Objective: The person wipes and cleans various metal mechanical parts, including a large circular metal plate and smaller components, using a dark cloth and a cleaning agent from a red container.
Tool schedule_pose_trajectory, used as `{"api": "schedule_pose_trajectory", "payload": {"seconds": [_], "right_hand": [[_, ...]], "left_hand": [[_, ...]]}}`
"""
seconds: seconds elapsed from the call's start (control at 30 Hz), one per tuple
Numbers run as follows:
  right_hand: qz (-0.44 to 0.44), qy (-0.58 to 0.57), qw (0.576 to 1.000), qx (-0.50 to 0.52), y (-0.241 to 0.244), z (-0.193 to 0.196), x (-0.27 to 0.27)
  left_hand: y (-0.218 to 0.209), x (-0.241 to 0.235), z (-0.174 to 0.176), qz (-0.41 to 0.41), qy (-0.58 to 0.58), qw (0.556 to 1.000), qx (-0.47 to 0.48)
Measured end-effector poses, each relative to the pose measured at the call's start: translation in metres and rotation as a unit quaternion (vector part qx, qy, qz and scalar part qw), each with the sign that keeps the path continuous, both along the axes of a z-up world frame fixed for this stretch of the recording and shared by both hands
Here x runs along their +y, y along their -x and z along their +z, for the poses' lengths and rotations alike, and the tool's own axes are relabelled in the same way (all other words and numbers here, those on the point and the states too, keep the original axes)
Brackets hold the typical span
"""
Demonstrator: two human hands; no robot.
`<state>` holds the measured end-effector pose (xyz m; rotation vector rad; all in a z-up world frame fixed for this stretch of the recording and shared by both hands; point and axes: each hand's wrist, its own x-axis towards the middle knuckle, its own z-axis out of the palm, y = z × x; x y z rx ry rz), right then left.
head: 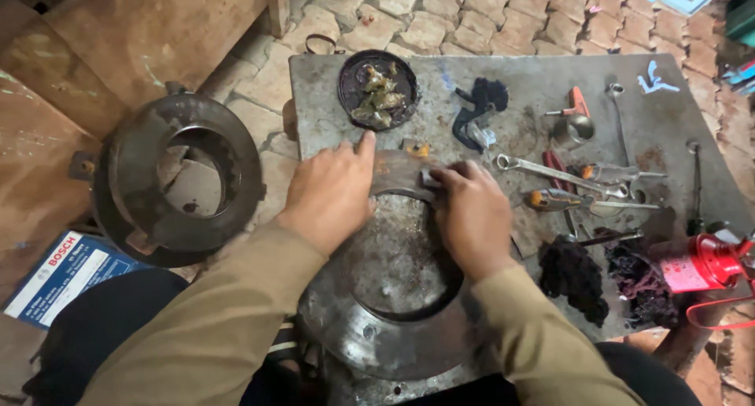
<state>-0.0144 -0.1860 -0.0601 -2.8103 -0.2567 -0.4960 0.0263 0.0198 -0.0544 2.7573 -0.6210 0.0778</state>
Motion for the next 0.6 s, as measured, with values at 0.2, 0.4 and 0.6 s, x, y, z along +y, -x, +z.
{"api": "schedule_pose_trajectory", "payload": {"seconds": [0.2,0.4,0.6], "right_hand": [[0.025,0.017,0.999,-0.012,-0.019,-0.002,0.011],[0.006,0.0,1.0,0.002,-0.015,-0.004,0.026],[0.081,-0.003,0.997,0.006,-0.013,-0.006,0.039]], "left_hand": [[0.002,-0.002,-0.008,0.011,0.002,0.999,-0.034],[-0.001,-0.005,-0.009,0.014,-0.014,0.999,-0.031],[-0.005,-0.006,-0.001,0.026,-0.043,0.998,0.027]]}}
